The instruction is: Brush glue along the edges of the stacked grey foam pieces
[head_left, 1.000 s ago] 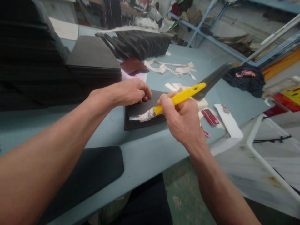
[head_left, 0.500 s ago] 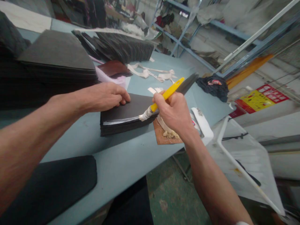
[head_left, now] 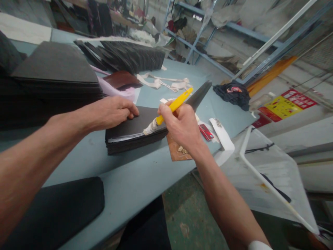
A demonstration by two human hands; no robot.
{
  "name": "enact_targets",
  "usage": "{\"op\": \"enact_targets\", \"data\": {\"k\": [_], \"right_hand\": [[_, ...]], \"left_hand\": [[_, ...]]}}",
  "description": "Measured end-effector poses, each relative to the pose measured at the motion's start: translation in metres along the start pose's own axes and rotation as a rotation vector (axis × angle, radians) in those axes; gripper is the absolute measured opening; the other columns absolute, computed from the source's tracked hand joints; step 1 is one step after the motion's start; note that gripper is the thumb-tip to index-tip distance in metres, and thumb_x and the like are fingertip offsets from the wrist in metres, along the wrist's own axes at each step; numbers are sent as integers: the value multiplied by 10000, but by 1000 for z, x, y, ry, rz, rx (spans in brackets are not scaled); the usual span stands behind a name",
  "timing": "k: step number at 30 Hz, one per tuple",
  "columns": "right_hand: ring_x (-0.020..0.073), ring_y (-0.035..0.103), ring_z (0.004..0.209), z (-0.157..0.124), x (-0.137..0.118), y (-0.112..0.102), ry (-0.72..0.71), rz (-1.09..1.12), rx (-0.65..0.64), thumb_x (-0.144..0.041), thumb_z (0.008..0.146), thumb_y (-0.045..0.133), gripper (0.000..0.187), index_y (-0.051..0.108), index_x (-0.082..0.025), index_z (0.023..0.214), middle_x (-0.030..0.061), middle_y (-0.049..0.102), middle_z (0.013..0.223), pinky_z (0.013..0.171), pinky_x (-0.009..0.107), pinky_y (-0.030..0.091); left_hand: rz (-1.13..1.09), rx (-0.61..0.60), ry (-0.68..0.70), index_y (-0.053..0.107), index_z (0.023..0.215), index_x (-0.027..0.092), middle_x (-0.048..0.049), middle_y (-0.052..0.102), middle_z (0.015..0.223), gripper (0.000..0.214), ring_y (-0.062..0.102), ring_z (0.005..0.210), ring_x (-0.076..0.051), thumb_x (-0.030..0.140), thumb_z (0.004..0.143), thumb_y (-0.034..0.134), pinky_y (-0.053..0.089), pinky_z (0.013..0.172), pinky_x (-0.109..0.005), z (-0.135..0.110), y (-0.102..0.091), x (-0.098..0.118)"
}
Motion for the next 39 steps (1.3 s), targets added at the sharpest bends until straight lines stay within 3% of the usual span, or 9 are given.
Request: {"op": "enact_targets", "data": {"k": [7,11,15,20,23,26,32,35,39], "right_hand": [[121,477,583,7,26,-29,36,-183,90,-269,987,584,410,504,-234,587,-46,482,567,613,318,350],[104,409,537,12,28,-41,25,-265,125,-267,981,604,470,401,-247,558,-60,380,532,554,317,258],[102,397,531,15,23,-52,12,-288,150,-262,981,615,468,422,-243,555,-60,378,527,557,321,257],[118,463,582,14,20,-47,-14,-139,126,-295,1010,583,384,537,-236,634,-48,475,578,585,306,340],[116,457,578,14,28,-43,9,-168,98,-296,1007,580,421,495,-240,598,-49,442,563,577,308,320],[112,441,557,16,39,-51,64,-255,131,-262,985,605,415,501,-233,584,-56,426,546,581,321,292],[127,507,595,19,39,-68,35,-255,206,-274,1000,596,315,651,-199,699,-45,524,585,632,317,368],[127,510,608,19,35,-62,1,-177,184,-276,1003,574,299,652,-205,723,-49,521,593,623,302,386],[125,509,603,20,43,-53,71,-146,127,-244,976,602,315,601,-216,662,-57,494,574,601,299,370]], "left_hand": [[25,43,-32,843,931,307,-49,824,917,366,750,906,-307,334,716,548,568,833,-388,4,0,-8],[15,48,-40,845,914,322,-52,829,911,348,756,909,-329,365,699,574,578,820,-406,5,1,-8],[28,49,-37,841,973,281,-47,843,978,381,747,950,-310,362,756,539,572,861,-407,0,0,-3],[49,59,-22,828,1001,279,-17,847,965,378,727,954,-288,347,797,517,542,875,-404,-2,-1,-4],[53,61,-33,831,1013,283,-10,841,946,369,716,924,-284,353,808,533,534,896,-406,-2,-1,-5],[46,58,-32,829,1016,274,-13,834,928,361,711,931,-279,360,820,537,530,918,-398,-2,-1,-3],[100,25,-110,815,1058,265,-35,831,1035,453,732,1011,-288,367,785,467,543,1026,-436,-2,-2,2],[110,-23,-165,807,1093,257,-58,821,1116,530,748,1068,-305,395,740,436,548,1088,-465,-1,-1,3],[102,-23,-142,804,1106,261,-82,816,1163,570,753,1103,-352,443,694,455,568,1083,-484,0,-1,3]]}}
Point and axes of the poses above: each hand's wrist, its own z-axis towards the middle knuckle, its own y-axis out of the palm, x = y × z, the point moved 4 cm from there along z, towards the middle knuckle
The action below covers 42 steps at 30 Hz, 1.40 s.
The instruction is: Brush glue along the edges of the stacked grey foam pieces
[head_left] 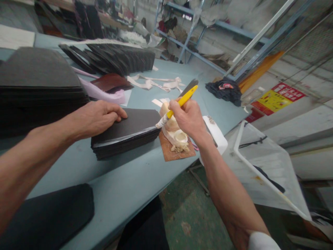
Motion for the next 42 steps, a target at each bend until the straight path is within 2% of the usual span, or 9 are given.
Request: {"op": "enact_targets", "data": {"k": [5,9,15,19,22,25,32,37,42], "right_hand": [[118,483,566,3,9,-11,27,-84,52,-226,973,606,320,639,-199,656,-60,496,559,604,319,343],[114,497,584,-2,-3,-13,-32,-1,65,-256,980,609,287,674,-192,707,-57,540,592,610,308,364],[109,497,599,-19,-30,19,-80,206,-71,-323,1020,584,311,644,-206,738,-65,510,603,601,290,376],[111,528,623,-26,-45,43,-91,284,-154,-336,1039,573,328,621,-213,738,-62,538,617,626,288,394],[114,547,635,-28,-50,50,-131,281,-197,-351,1049,559,366,608,-212,715,-60,537,613,638,294,394],[115,521,614,-23,-40,42,-125,162,-141,-316,1038,557,352,616,-210,708,-63,506,589,625,302,373],[119,483,585,-4,-3,5,-43,-73,7,-270,981,605,336,581,-218,650,-61,497,567,593,308,346],[126,483,583,-3,-5,-1,-79,-175,27,-263,985,606,368,549,-223,623,-57,479,554,606,320,337],[145,495,609,-7,-12,-6,-56,-252,83,-282,988,628,341,568,-227,657,-35,522,599,670,337,382]], "left_hand": [[0,16,16,812,1092,271,-79,823,1144,560,762,1095,-369,440,678,476,587,1066,-464,2,1,-4],[-4,8,31,820,1108,271,-82,828,1087,558,769,1049,-363,420,674,502,606,1031,-440,3,2,-7],[-7,10,35,826,1120,266,-83,831,1071,532,773,1034,-355,399,708,516,608,1020,-430,4,3,-7],[12,16,17,828,1128,277,-61,835,1055,514,774,1013,-336,376,740,506,605,1015,-411,4,3,-6],[28,23,7,824,1140,277,-47,837,1063,514,771,1031,-331,342,747,499,602,1005,-402,4,3,-7],[15,17,11,828,1123,275,-58,835,1062,489,770,1032,-325,347,761,507,597,1023,-400,4,4,-7],[-24,31,-3,842,1093,299,-41,828,1071,463,764,1024,-323,368,753,535,601,1050,-409,6,5,-10],[-28,30,17,836,1123,284,-57,827,1064,503,766,1017,-317,364,741,518,589,1064,-428,5,6,-10],[-34,23,24,833,1121,292,-55,838,1068,509,759,1020,-316,350,719,526,590,974,-411,2,5,-5]]}}
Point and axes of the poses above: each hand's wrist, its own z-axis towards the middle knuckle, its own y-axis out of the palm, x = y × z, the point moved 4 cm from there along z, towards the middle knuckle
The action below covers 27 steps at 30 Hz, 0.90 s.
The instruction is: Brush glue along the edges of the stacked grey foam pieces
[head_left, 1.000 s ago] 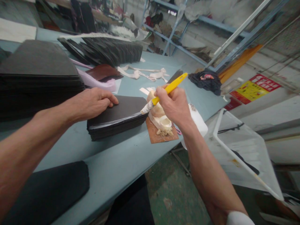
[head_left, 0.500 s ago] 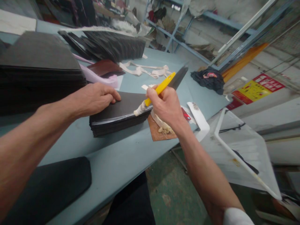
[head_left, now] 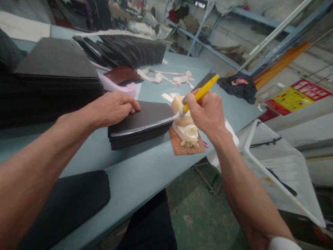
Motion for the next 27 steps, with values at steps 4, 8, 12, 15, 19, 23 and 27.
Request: {"op": "enact_targets", "data": {"k": [4,8,12,15,19,23,27], "right_hand": [[150,414,596,-7,-16,2,-29,18,-20,-292,992,630,424,441,-263,614,-49,403,573,725,361,444],[146,421,593,-18,-40,13,-59,119,-100,-300,1012,605,436,437,-262,612,-43,412,568,710,348,469],[145,496,637,-29,-59,23,-60,298,-157,-328,1031,605,351,545,-240,697,-32,509,624,704,322,500],[141,525,660,-35,-68,26,-53,387,-166,-369,1046,603,338,568,-235,737,-34,526,639,689,302,500],[132,542,664,-39,-73,31,-64,432,-161,-362,1053,591,350,571,-231,729,-33,539,648,655,284,469],[129,546,643,-40,-64,35,-42,428,-146,-340,1041,585,340,601,-227,721,-31,563,644,621,286,430],[126,528,596,-37,-42,28,0,340,-100,-326,1009,599,305,639,-214,728,-44,546,603,586,293,378]], "left_hand": [[-20,4,-5,836,1075,293,-56,837,1067,470,755,1003,-317,350,720,533,587,922,-408,-1,0,2],[-16,4,23,839,1069,270,-63,833,1064,455,755,999,-302,354,757,518,579,993,-392,-1,0,2],[-17,-24,39,833,1136,238,-70,826,1100,500,752,1027,-292,319,773,500,581,1021,-387,-2,0,3],[-25,-35,50,826,1162,230,-67,822,1099,523,747,1042,-273,270,762,492,579,1019,-362,-2,-1,4],[-47,-55,63,820,1163,213,-74,821,1092,522,748,1023,-256,249,769,480,561,1038,-358,-1,-2,4],[-68,-61,65,821,1163,213,-75,826,1076,527,753,1017,-257,252,763,479,563,1027,-355,0,-1,4],[-81,-45,45,829,1150,224,-66,830,1034,524,757,1017,-261,260,761,479,564,982,-330,1,0,1]]}}
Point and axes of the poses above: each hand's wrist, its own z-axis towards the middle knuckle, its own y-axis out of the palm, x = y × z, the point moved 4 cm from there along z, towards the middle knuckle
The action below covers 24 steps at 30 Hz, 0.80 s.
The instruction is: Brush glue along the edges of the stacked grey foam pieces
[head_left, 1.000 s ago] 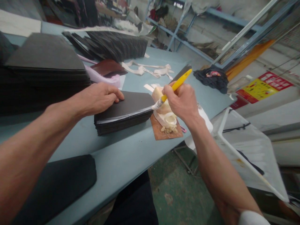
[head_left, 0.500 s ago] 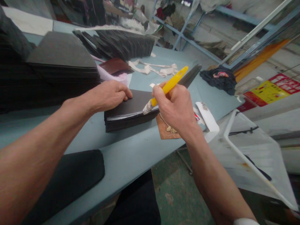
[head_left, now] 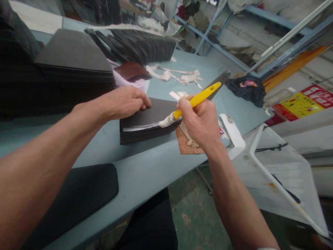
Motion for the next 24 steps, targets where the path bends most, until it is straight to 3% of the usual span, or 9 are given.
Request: {"op": "enact_targets", "data": {"k": [4,7,13,16,21,24], "right_hand": [[125,542,612,1,8,-16,30,-19,-1,-308,997,586,294,633,-212,723,-41,554,618,589,282,386],[126,544,610,-1,0,-15,33,34,-16,-340,1022,583,295,639,-217,760,-35,565,636,578,279,396],[140,575,684,-4,-29,18,-77,154,-78,-371,1055,567,354,608,-233,731,-22,575,678,665,302,457],[152,595,717,-3,-27,29,-86,138,-111,-366,1060,559,362,613,-232,729,-19,582,686,711,319,472],[140,553,659,4,-9,9,-25,-11,-7,-303,1041,594,329,604,-225,721,-40,536,614,671,301,453],[131,530,646,5,-13,2,-31,-9,14,-296,1044,595,336,589,-224,716,-43,523,619,640,293,435]], "left_hand": [[9,-9,8,808,1203,201,-43,828,1042,536,742,1007,-232,258,796,465,552,955,-293,0,1,-2],[21,-5,14,805,1207,182,-36,828,1053,532,733,996,-216,241,824,441,546,938,-269,-1,1,-1],[78,-21,23,792,1212,162,-20,819,1016,519,713,995,-197,234,845,431,537,912,-253,-5,-2,6],[78,-15,27,797,1204,196,-15,819,1038,527,718,989,-205,225,815,443,545,919,-280,-5,-1,6],[12,14,-7,828,1101,243,-47,832,996,482,757,978,-241,235,768,479,565,908,-321,3,1,-2],[9,16,-15,830,1110,241,-48,829,978,485,754,984,-251,248,770,483,565,931,-338,4,1,-3]]}}
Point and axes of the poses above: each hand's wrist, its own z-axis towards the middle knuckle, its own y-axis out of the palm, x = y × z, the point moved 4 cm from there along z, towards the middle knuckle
